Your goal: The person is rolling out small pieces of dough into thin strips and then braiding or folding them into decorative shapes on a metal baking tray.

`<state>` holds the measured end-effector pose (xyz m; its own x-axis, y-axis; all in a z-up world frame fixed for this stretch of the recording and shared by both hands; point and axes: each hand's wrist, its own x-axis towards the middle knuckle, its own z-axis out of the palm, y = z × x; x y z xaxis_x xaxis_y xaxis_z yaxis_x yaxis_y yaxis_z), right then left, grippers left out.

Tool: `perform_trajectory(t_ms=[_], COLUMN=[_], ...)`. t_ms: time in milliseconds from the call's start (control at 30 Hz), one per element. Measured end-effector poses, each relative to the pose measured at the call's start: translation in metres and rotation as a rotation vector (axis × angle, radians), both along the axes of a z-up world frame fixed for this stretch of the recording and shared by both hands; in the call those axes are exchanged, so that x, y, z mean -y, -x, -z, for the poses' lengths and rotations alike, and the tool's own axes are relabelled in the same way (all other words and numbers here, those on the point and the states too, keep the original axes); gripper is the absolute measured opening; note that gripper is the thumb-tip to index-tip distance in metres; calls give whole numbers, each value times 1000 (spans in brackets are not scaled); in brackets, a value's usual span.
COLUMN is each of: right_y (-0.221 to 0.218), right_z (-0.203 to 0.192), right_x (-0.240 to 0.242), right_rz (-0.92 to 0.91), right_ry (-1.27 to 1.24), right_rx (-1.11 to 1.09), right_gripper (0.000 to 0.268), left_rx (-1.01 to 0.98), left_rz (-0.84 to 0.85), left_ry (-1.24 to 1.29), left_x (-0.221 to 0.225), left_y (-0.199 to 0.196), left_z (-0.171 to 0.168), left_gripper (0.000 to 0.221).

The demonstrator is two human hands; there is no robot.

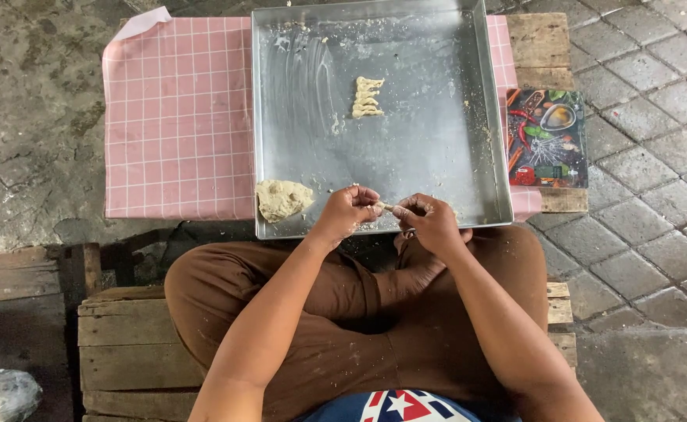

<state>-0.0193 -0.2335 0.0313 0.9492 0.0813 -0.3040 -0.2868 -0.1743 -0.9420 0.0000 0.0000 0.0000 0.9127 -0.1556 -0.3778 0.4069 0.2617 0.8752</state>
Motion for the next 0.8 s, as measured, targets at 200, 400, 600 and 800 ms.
perform_trajectory(t_ms=[200, 400, 600, 800], right_y=[-3, 0, -2, -2], right_z=[-16, -26, -12, -2], right_x=[-15, -20, -2, -6], right_rz=[-93, -32, 7, 36], right_ry=[223, 259, 150, 82], right_rx=[25, 45, 29, -1], right_gripper=[19, 15, 12, 13], left_rx=[20, 56, 58, 51], left_rz=[21, 38, 46, 37], left_ry=[-88, -129, -138, -179], left_x=[-1, 0, 1, 2], left_y=[4, 4, 4, 5], left_z=[-18, -13, -10, -21], left_gripper=[28, 29, 29, 23])
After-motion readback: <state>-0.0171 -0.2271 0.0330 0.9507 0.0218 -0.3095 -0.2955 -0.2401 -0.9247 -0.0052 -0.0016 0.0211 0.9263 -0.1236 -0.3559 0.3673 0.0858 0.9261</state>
